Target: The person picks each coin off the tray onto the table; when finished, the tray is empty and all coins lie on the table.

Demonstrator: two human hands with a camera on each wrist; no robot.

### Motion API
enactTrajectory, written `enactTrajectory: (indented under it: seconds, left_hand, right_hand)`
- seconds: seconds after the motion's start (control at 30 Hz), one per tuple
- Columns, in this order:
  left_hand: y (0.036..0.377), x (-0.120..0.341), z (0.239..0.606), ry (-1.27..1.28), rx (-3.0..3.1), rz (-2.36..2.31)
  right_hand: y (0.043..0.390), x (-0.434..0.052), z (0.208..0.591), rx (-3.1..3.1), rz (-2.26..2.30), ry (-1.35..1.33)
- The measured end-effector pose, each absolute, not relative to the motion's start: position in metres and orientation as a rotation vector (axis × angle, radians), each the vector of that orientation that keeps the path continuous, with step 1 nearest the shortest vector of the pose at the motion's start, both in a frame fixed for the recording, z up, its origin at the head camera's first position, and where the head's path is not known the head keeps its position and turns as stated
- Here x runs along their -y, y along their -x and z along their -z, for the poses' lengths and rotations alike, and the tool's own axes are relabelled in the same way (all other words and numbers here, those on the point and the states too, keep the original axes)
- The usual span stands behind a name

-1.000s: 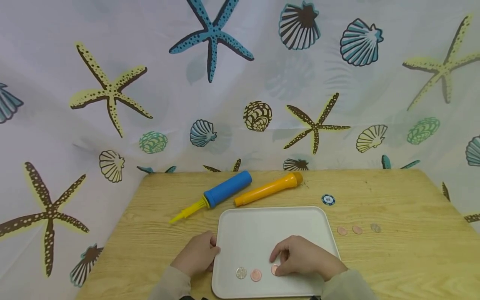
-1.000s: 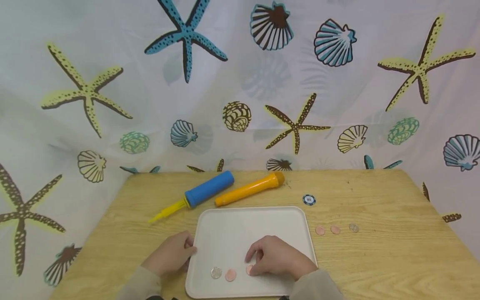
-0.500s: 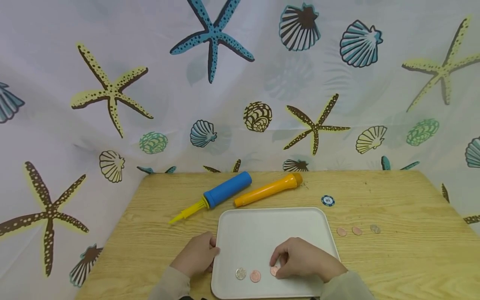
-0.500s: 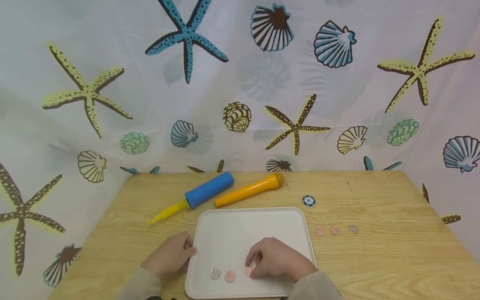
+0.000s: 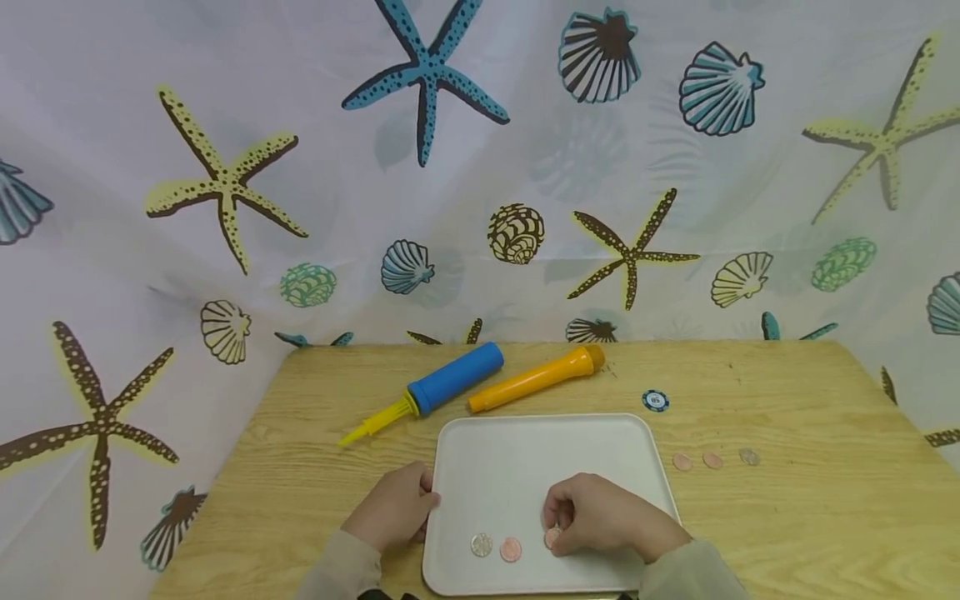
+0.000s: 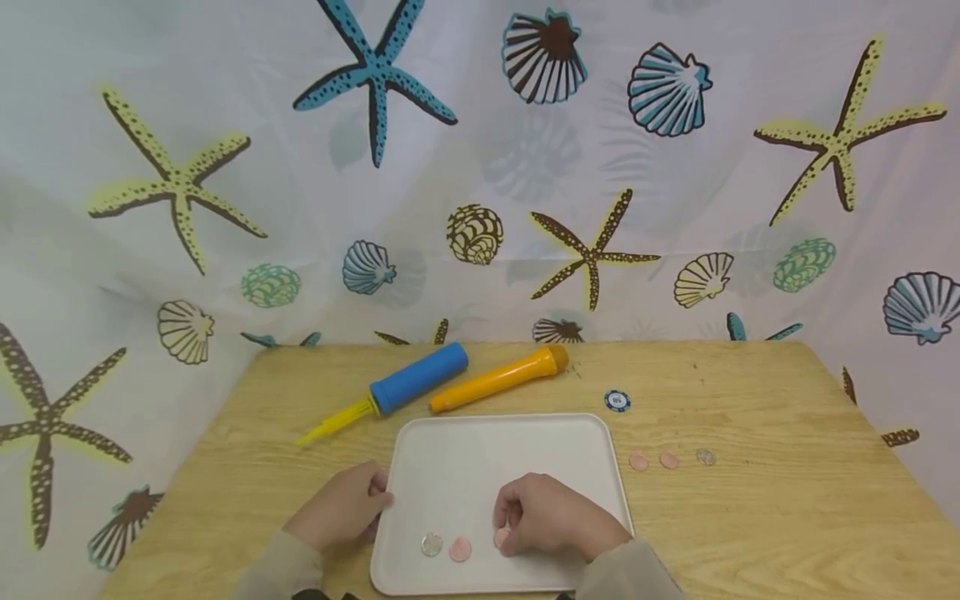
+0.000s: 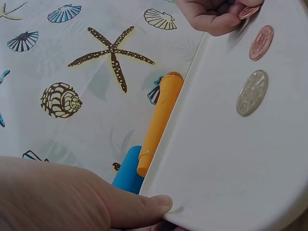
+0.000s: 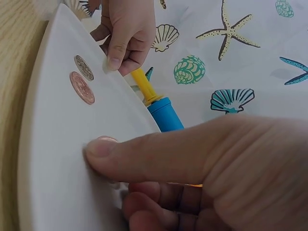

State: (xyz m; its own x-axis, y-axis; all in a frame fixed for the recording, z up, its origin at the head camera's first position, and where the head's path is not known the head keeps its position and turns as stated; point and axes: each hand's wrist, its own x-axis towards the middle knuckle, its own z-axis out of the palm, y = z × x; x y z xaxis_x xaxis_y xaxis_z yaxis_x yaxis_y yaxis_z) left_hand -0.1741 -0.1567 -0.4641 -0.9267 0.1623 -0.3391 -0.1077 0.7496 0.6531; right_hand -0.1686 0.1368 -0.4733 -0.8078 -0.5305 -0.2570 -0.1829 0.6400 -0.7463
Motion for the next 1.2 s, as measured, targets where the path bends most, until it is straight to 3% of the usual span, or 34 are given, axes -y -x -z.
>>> enactTrajectory:
  seconds: [0.7,1.2]
  left_hand:
    - [0.174,0.159,0.463,-0.061,-2.575,-1.009]
    - [0.174,0.159,0.465,-0.054,-2.584,-0.988]
  right_hand:
    - [0.177,-0.158,0.478,-2.214,1.307,0.471]
    - [0.169,-0.219,0.461,-2.216,1.425,0.375]
